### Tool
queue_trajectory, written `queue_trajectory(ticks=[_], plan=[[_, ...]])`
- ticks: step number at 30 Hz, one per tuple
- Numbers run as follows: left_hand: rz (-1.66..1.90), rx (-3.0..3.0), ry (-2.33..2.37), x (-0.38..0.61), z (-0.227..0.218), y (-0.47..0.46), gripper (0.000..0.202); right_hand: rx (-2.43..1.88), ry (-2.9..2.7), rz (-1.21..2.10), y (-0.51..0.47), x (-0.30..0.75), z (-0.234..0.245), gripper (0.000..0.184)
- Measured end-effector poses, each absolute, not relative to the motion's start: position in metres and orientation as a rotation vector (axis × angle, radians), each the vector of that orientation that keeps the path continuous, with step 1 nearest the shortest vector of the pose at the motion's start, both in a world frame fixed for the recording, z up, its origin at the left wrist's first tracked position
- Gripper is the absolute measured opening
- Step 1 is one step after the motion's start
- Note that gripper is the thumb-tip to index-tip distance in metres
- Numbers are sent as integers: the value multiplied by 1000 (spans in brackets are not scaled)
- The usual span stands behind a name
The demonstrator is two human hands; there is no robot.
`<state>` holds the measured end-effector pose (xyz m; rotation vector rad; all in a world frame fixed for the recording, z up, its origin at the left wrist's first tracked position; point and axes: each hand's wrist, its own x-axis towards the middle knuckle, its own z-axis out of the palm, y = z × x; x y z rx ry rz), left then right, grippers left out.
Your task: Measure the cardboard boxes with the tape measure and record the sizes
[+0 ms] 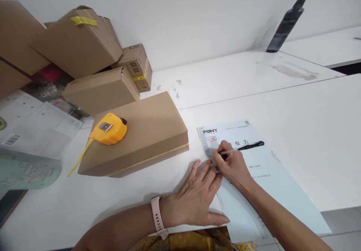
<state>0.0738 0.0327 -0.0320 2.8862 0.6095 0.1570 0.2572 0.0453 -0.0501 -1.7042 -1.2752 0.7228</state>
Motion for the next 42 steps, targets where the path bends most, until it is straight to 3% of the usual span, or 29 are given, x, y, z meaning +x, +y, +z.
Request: queue_trajectory(ticks=[27,30,34,38,42], plan=[[185,2889,608,74,-34,33,89,-1741,-1281,748,46,258,-53,25],[201,2914,612,74,-35,33,91,-1738,-1274,680,47,260,-52,26],[212,2940,597,73,-33,33,92,-1723,-1389,408,51,270,-50,10],[263,2935,595,72,-34,34,91,-1661,-1771,236,56,283,-56,45],[367,2952,583,74,-42,32,86,-1689,-1890,82,60,289,-67,62]])
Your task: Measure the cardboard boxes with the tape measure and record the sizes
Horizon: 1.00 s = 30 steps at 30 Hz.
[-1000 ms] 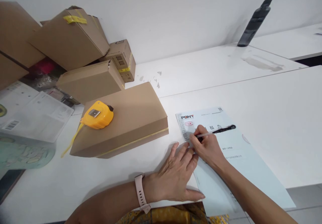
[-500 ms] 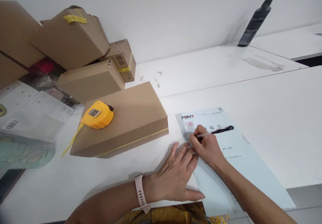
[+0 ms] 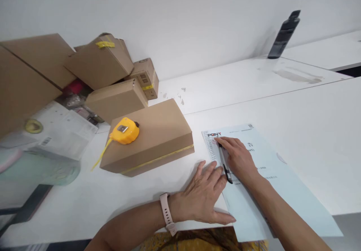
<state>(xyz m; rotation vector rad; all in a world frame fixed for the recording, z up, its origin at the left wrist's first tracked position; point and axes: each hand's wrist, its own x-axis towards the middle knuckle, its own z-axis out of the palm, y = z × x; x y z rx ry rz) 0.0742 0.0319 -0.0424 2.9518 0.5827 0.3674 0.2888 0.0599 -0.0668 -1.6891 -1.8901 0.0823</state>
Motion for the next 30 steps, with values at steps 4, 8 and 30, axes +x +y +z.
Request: queue_trajectory(ticks=[4,8,30], plan=[[927,2973,527,77,-39,32,40,-1727,-1844,42,62,293,-77,69],[1664,2731,811,53,11,46,15,-1757,-1753,82,67,300,-88,62],[1115,1301,820,-26,105,29,57,-1434,-1331,711,30,237,37,48]])
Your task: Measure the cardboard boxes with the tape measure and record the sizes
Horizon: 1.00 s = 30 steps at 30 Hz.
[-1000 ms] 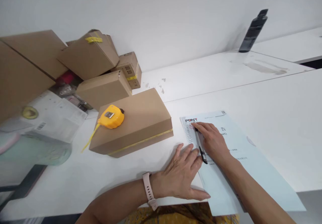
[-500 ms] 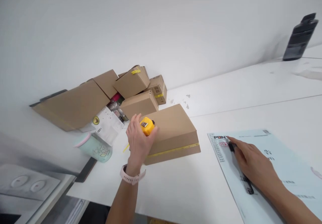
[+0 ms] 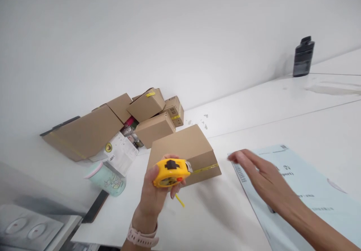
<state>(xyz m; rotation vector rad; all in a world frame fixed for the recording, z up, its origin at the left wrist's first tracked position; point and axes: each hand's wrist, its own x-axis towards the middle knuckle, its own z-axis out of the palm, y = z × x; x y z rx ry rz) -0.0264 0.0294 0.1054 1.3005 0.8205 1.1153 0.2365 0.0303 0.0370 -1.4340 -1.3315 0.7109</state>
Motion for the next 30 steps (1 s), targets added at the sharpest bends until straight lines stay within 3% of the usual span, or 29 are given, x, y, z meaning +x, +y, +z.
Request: queue_trajectory(ticks=[3,9,18,30], plan=[[1024,1155,730,-18,104,25,55,-1106,-1375,1298,21,203,77,65],[1071,1162,820,-28,100,26,53,-895,-1224,1749,22,170,98,55],[1157,1334,1137,-135,130,69,46,-1004,-1115,1365,120,206,90,43],[1039,1158,1330,-211,111,116,36,-1507,-1519,922,155,189,45,52]])
